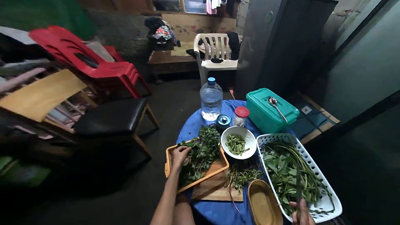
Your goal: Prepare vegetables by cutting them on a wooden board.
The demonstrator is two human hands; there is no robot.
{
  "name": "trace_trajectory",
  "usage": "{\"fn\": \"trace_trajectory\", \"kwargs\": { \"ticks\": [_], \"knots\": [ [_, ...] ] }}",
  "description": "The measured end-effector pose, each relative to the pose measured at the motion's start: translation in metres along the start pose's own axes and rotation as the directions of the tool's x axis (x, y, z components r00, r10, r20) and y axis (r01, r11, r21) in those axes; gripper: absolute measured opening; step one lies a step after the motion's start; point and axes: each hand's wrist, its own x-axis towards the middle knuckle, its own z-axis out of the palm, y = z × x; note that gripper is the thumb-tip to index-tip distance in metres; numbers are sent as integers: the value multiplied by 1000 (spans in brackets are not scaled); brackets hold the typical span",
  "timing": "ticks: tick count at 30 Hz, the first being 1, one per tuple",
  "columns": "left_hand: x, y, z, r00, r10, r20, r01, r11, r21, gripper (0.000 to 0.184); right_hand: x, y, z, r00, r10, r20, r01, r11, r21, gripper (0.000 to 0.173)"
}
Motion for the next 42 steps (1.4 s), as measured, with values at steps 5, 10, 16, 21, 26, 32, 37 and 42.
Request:
{"fn": "trace_trajectory", "kwargs": {
  "ticks": [5,10,16,21,26,32,37,42],
  "knots": [
    [-29,17,-27,997,18,74,-17,1000,-9,27,-5,-1,8,999,-45,29,45,999,15,62],
    [-46,9,-29,985,163,-47,-162,987,22,21,-13,1,12,996,-77,51,75,996,37,60],
    [-86,31,-20,991,129,22,-109,910,-399,22,-19,-6,12,994,-94,58,87,990,111,63],
    [-115,49,-3,969,231,88,-154,845,-512,17,-24,-15,20,980,-160,117,141,978,154,62],
    [-138,65,23,873,461,162,-293,760,-580,16,-32,-41,32,925,-322,204,297,944,144,48],
    [-167,91,53,752,486,445,-114,761,-638,26,-48,-100,50,793,-543,278,544,835,79,27],
    [-183,93,86,628,425,652,206,717,-666,28,-55,-123,54,662,-652,370,653,744,142,31],
    [-192,90,107,567,301,767,457,659,-597,33,-49,-111,54,723,-511,465,538,839,87,40]
  ]
}}
